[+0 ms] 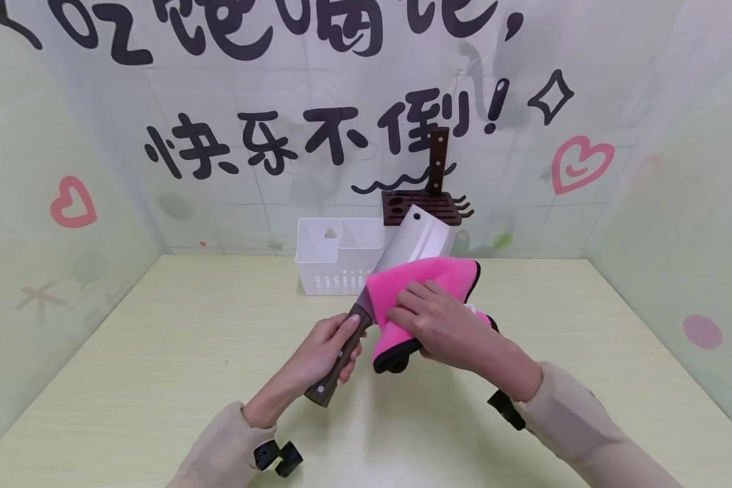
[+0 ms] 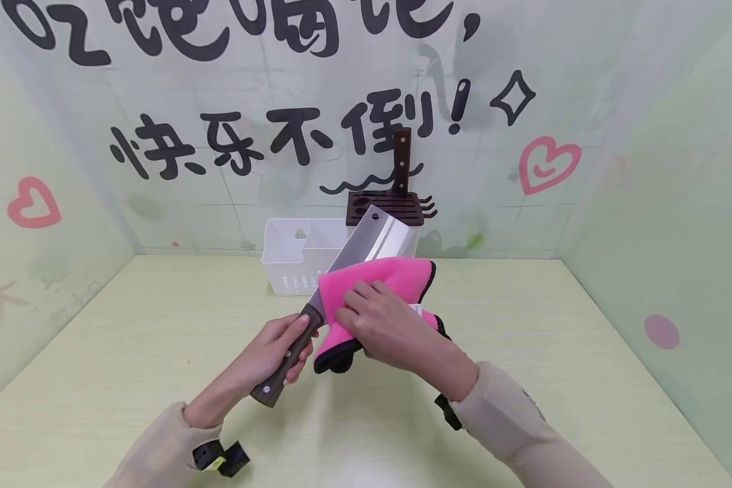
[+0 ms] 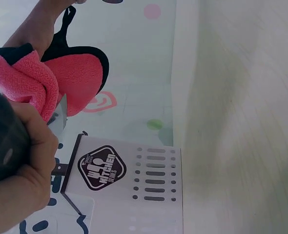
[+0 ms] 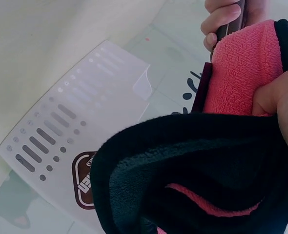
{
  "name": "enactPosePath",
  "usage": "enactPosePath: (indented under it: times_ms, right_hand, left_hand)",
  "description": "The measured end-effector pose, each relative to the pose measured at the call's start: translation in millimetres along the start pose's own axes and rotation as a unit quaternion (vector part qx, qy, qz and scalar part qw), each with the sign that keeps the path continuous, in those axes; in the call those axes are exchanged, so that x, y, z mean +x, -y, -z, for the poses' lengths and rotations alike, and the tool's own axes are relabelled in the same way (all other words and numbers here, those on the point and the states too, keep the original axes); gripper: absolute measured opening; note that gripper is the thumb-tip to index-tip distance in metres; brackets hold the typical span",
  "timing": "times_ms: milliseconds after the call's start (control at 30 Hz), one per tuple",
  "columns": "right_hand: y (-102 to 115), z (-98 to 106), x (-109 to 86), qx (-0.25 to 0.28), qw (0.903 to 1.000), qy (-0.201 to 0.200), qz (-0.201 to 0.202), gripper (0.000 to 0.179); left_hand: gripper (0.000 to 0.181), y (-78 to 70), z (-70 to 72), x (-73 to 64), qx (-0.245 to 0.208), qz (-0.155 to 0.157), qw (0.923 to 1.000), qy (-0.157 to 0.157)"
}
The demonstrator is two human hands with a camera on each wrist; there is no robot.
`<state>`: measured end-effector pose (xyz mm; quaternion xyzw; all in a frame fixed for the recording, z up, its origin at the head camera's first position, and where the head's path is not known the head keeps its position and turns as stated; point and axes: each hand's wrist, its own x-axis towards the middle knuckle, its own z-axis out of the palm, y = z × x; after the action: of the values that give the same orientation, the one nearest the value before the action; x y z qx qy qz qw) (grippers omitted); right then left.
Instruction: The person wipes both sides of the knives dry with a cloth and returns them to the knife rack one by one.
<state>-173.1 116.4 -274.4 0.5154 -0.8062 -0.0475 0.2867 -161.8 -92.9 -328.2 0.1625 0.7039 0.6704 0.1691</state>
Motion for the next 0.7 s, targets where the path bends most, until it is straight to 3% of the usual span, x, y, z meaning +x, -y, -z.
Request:
enactPosePath:
  times_ms: [233,700]
  right_hand:
    - [-2,2,3.8,-0.006,0.9999,0.004,-0.009,0.033]
    - [-30,-1,1.2,0.022,0.9965,0.000,-0.081,0.040]
  left_hand:
    - [0.038,1.5,-1.9,-0.7,0.009,-0.002,1.0000,0.000]
    - [0.039,3.3,-2.2,-2.0,0.020,-0.010,0.9997,0.009]
